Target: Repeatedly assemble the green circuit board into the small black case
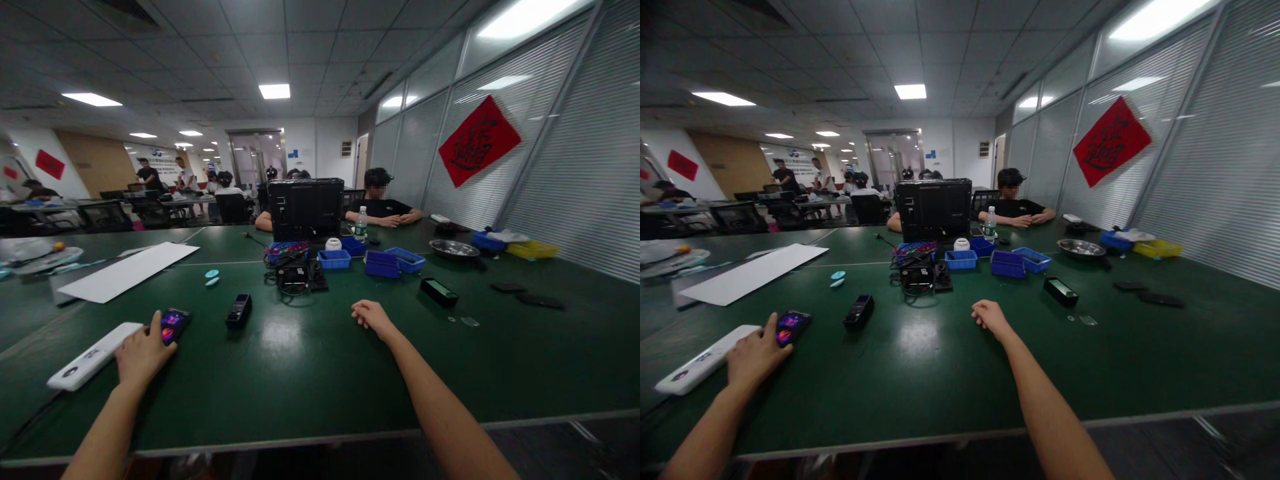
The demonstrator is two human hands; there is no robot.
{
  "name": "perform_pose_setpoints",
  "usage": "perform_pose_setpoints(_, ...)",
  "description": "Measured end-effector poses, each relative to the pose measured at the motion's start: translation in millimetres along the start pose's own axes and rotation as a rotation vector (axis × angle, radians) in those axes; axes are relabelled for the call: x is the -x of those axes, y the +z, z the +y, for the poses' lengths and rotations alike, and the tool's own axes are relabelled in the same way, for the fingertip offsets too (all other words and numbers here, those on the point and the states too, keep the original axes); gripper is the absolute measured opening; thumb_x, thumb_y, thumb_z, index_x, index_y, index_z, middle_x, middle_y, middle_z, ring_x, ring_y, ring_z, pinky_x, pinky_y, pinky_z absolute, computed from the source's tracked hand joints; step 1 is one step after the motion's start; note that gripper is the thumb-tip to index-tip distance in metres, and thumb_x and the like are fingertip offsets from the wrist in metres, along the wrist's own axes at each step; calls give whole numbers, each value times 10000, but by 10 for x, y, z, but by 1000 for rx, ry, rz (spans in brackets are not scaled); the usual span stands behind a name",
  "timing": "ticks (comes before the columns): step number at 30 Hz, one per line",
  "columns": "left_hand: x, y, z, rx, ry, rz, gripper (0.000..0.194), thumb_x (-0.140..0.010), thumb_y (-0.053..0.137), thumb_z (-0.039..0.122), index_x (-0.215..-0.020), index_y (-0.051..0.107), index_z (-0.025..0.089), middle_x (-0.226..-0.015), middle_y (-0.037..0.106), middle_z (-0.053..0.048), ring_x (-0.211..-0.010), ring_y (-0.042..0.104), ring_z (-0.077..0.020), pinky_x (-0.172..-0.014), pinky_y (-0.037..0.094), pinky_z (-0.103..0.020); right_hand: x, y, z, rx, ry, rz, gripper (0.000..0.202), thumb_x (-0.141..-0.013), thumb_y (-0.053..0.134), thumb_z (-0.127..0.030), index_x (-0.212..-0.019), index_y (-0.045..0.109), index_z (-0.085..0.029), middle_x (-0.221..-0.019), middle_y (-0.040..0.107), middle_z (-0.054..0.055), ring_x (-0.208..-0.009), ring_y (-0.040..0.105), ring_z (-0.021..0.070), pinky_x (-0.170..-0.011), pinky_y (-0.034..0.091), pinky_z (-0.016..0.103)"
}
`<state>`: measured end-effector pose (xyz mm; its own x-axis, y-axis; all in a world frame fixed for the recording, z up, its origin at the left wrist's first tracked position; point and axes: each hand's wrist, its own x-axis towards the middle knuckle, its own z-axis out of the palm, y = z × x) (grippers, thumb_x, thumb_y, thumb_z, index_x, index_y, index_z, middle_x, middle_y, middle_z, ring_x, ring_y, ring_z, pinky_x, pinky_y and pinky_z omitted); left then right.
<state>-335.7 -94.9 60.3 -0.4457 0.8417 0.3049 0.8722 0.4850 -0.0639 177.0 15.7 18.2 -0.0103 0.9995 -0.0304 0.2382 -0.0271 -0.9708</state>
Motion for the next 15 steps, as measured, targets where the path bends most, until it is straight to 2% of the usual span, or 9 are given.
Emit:
perform_pose_setpoints(7,43,-21,100,-10,97,106,736,-752,371,443,-1377,131,138,-1192,442,-188,-1055,441,-346,-817,347,-422,7,-6,-9,14,-2,-13,93,-729,477,-123,-770,560,-126,-647,607,13,-409,472,51,-320,307,152)
perform_pose_setpoints(11,55,-40,151,-2,105,173,733,-766,348,435,-1382,96,130,-1210,422,-177,-1077,425,-334,-837,341,-412,9,-12,-19,22,0,-15,93,-731,480,-123,-778,559,-123,-654,607,19,-410,475,55,-321,309,158)
perform_pose_setpoints(15,51,-69,184,9,98,193,735,-767,344,440,-1383,91,129,-1227,406,-170,-1094,411,-327,-853,336,-406,12,-7,-26,21,-2,-13,101,-729,474,-115,-783,559,-124,-654,609,19,-413,478,56,-324,313,159)
